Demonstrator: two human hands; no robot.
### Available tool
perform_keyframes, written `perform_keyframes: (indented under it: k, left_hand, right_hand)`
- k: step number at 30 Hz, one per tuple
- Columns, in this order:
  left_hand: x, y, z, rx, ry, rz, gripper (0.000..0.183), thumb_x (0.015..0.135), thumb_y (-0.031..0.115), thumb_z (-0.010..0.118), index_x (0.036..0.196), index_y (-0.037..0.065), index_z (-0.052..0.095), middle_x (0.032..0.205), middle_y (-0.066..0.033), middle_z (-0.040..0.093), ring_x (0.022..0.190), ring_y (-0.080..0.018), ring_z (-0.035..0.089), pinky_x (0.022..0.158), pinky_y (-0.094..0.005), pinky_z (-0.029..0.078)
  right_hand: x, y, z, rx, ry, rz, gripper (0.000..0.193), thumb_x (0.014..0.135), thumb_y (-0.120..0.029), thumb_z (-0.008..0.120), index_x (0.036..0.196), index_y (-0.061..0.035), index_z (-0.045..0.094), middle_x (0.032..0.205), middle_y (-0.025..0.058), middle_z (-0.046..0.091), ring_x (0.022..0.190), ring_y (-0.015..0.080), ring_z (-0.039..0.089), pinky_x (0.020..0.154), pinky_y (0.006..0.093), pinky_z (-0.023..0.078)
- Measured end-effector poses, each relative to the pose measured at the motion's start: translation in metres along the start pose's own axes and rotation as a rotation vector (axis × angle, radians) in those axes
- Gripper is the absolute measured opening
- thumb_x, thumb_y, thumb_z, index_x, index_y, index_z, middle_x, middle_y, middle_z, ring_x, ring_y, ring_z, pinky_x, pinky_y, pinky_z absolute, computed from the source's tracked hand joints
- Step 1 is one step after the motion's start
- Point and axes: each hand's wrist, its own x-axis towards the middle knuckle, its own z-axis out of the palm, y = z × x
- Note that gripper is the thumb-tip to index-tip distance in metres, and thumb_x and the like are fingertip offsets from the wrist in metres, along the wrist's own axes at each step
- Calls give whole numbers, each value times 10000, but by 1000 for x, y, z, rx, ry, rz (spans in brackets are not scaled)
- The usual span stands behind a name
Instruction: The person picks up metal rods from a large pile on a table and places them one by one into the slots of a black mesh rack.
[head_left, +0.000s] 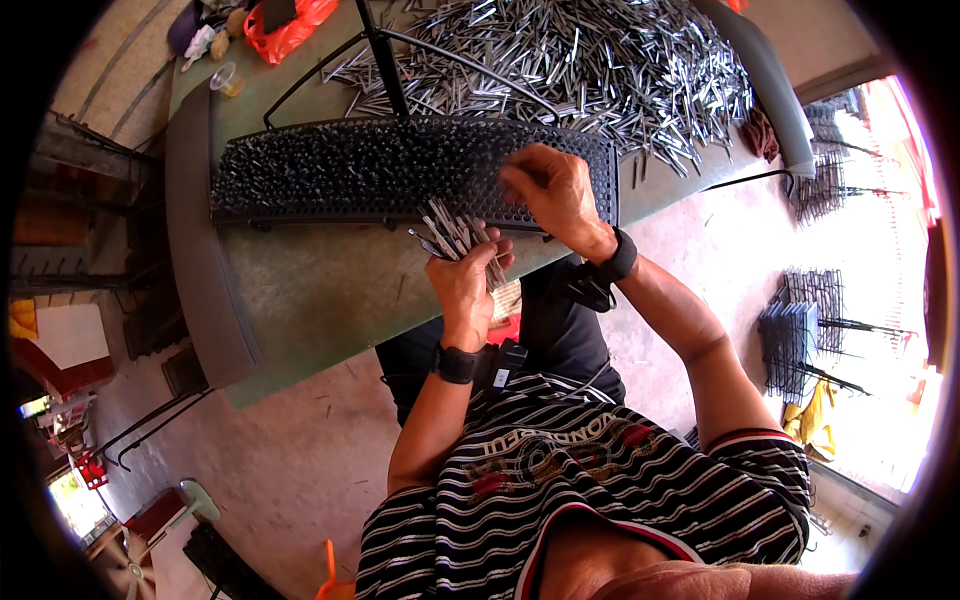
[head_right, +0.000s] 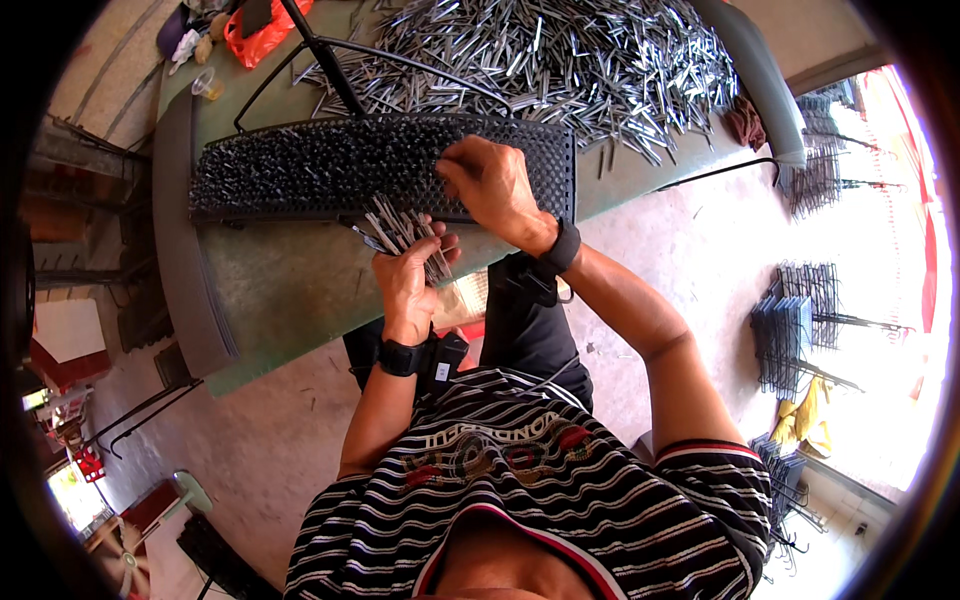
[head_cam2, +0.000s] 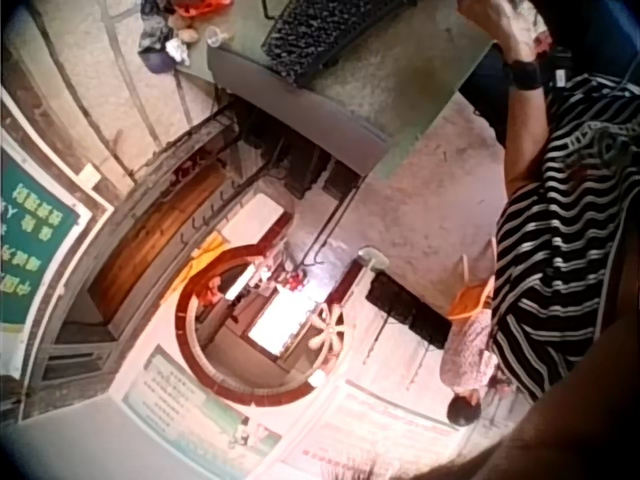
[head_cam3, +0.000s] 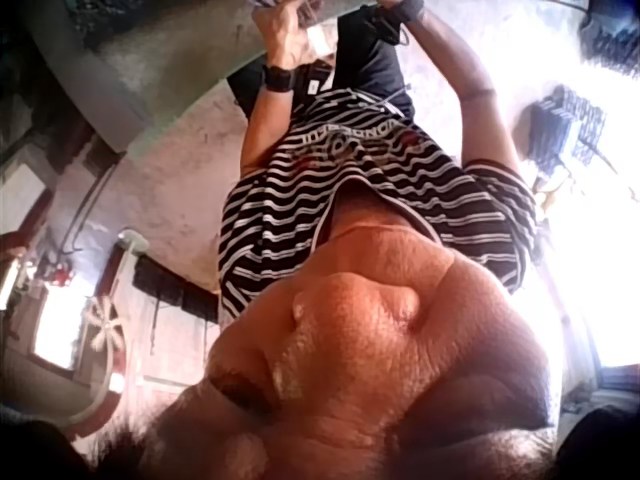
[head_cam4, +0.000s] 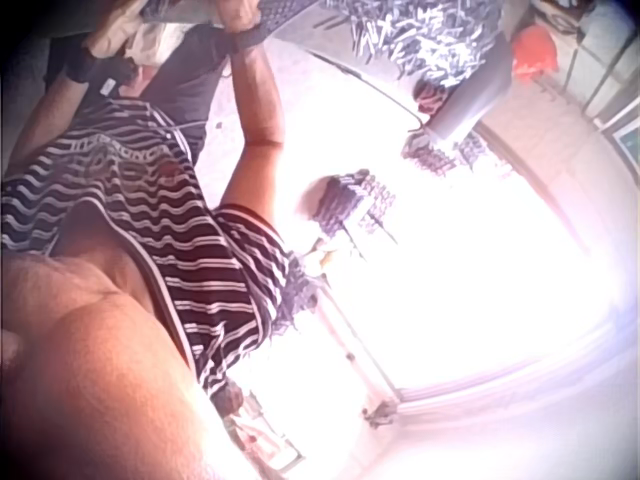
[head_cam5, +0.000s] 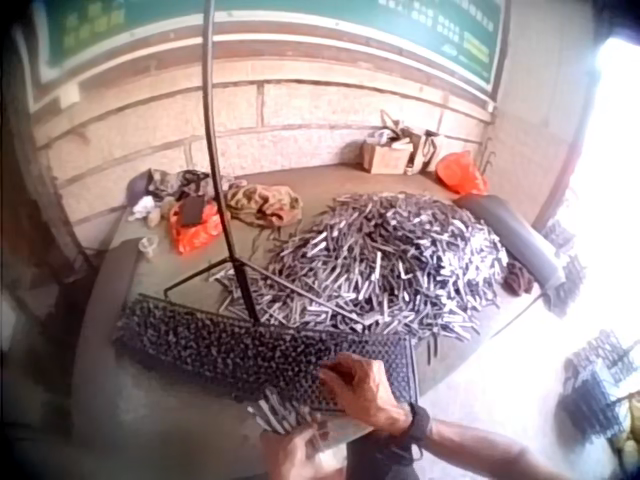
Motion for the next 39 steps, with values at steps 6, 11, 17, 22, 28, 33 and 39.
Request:
perform_keyframes:
  k: [6,11,17,22,28,33,39]
  left_hand:
    - [-1,1,2,9,4,23,222,733,-112,561,938,-28,578,819,-109,606,631,-242,628,555,-356,557]
    - [-1,2,3,-2,4,50,204,735,-106,557,924,-32,583,817,-103,606,623,-229,622,555,-365,561]
    - [-1,2,1,-1,-3,45,164,738,-96,572,890,-38,587,804,-109,619,629,-227,628,558,-363,567]
    - [-3,2,5,1,-34,-6,171,734,-96,587,896,-41,588,801,-118,627,638,-232,635,558,-357,564]
    - [-1,-5,1,-12,-65,-3,215,726,-111,581,932,-47,585,786,-117,618,624,-235,633,545,-352,557]
    - [-1,-3,-1,-8,11,25,226,722,-120,564,936,-47,583,775,-106,600,620,-232,626,545,-356,559]
    - [-1,-2,-2,-12,-2,54,224,722,-115,557,934,-45,581,829,-115,608,623,-224,622,544,-358,564]
  right_hand:
    - [3,7,9,-63,94,-154,123,843,-52,583,938,-2,523,752,137,647,665,194,672,542,283,503]
    - [7,20,11,-268,40,-352,92,807,-28,612,879,-3,561,756,108,642,652,195,656,564,261,497]
    - [2,7,5,-557,-24,-464,114,773,-104,656,829,-9,629,729,115,632,605,237,624,548,279,478]
    - [-6,0,2,-225,-370,0,150,732,-127,694,776,11,655,639,96,635,593,104,609,542,265,476]
    - [0,-3,3,143,-30,107,65,804,-51,598,831,8,592,686,113,649,574,163,642,515,269,494]
    - [-1,2,14,147,112,-22,91,837,-17,565,918,-2,525,741,111,654,619,158,657,518,255,503]
    - [-4,16,15,-170,42,-227,51,831,-4,565,882,-4,558,763,99,638,669,157,646,568,264,502]
